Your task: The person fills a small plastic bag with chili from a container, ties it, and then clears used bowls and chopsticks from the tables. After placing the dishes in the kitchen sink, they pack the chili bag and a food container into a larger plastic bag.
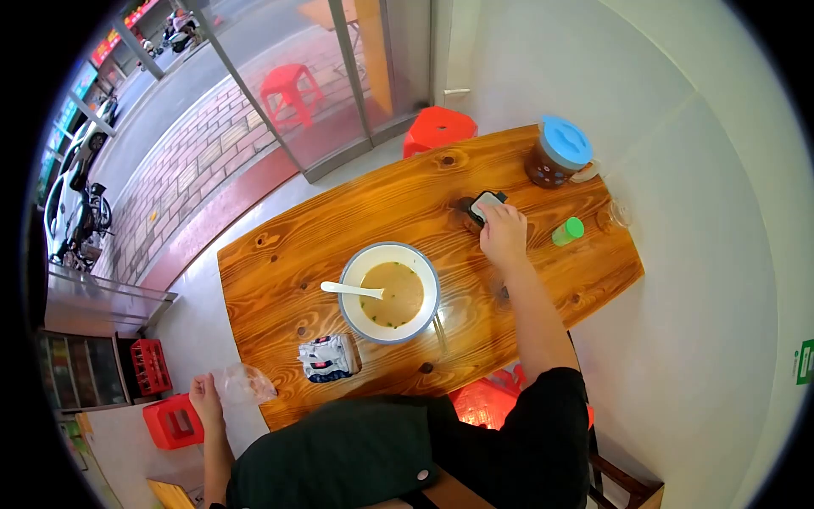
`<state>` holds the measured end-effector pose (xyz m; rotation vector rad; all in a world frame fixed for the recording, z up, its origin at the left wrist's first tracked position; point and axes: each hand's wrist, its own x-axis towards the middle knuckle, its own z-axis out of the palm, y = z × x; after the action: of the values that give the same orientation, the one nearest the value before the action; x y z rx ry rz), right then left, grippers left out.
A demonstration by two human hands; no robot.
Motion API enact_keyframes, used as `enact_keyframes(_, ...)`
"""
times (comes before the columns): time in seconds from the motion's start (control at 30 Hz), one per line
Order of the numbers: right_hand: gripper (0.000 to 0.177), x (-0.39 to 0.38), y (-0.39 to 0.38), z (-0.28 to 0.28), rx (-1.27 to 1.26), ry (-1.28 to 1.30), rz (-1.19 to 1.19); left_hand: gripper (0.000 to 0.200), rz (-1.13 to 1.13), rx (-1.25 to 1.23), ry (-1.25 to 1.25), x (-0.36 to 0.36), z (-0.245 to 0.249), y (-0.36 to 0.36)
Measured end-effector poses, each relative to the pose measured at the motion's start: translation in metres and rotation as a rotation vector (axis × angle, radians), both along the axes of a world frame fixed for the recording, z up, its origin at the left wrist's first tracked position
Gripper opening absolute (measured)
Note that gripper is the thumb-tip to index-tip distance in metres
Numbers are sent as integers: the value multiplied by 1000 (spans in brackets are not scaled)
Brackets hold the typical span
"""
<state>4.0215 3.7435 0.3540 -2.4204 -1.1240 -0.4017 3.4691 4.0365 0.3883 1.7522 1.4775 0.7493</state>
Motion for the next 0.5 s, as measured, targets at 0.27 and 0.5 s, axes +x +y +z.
enact_keyframes(0.27,44,-25,6,-13,-106,-145,-71,13,100,169,37,-41,3,7)
enact_keyframes(0.5,29,-93,59,14,304,51,11,16,194,88,-77,-120,2,21)
